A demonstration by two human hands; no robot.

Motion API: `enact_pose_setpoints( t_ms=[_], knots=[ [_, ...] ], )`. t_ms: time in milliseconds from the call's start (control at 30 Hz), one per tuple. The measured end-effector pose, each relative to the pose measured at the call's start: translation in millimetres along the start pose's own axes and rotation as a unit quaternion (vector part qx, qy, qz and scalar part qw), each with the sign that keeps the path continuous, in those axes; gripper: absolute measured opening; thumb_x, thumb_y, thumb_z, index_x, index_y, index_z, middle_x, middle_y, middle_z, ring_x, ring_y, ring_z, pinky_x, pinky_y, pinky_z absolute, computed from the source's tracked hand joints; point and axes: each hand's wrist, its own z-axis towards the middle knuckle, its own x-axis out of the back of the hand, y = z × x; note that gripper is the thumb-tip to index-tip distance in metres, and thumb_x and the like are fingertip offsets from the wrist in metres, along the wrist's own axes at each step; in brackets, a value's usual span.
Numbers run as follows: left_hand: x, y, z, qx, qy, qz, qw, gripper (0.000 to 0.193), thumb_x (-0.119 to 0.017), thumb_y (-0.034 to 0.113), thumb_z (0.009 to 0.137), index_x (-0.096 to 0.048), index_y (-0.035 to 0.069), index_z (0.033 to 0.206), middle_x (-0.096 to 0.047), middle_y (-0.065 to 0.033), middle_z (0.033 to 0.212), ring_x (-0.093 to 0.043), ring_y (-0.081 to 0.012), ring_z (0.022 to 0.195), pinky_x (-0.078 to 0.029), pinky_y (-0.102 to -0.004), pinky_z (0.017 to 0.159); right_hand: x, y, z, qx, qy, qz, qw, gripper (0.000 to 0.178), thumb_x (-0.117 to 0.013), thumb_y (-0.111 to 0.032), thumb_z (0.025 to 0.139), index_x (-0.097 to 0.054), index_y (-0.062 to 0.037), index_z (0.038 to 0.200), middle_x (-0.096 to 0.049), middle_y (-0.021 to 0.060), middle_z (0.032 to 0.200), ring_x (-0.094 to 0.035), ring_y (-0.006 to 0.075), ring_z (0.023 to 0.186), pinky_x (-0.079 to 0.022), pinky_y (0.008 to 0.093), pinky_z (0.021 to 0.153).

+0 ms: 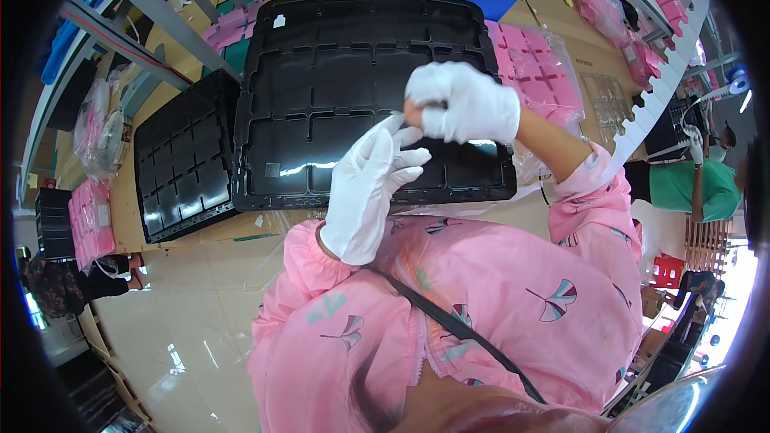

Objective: Manually assemble and package items into plastic trays at a factory station.

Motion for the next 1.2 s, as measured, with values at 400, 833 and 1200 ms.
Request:
enact_pose_setpoints(
  t_ms=[400, 833, 1200],
  knots=[
    [42.8, 19.3, -14.2, -0.063, 0.023, -0.044, 0.997, 0.035, -0.052, 0.022, 0.094, -0.052, -0.002, 0.120, -0.063, -0.0083, 0.099, -0.061, -0.0100, 0.076, -0.049, -0.0204, 0.066, -11.9, 16.9, 157.7, -0.030, 0.009, 0.059, 0.998, 0.020, -0.056, -0.004, 0.083, -0.063, 0.0047, 0.099, -0.064, 0.0077, 0.083, -0.062, 0.0124, 0.073, -0.050, 0.0248, 0.068],
    [50.6, 30.9, -32.0, -0.033, 0.036, -0.023, 0.999, 0.036, -0.053, 0.024, 0.094, -0.054, 0.000, 0.121, -0.064, -0.0096, 0.103, -0.062, -0.0104, 0.081, -0.049, -0.0200, 0.069, -29.6, 79.6, 273.5, -0.088, -0.042, -0.292, 0.951, 0.021, -0.060, -0.020, 0.080, -0.068, -0.0041, 0.091, -0.066, 0.0164, 0.089, -0.064, 0.0312, 0.083, -0.050, 0.0367, 0.074],
    [55.3, 33.6, -31.8, -0.013, 0.004, -0.011, 1.000, 0.035, -0.052, 0.023, 0.094, -0.053, 0.001, 0.122, -0.063, -0.0092, 0.103, -0.062, -0.0108, 0.081, -0.049, -0.0212, 0.070, -31.6, 62.9, 271.3, -0.087, -0.039, -0.330, 0.939, 0.025, -0.062, -0.025, 0.079, -0.069, -0.0024, 0.087, -0.065, 0.0192, 0.087, -0.063, 0.0361, 0.081, -0.050, 0.0398, 0.074]
  ],
)
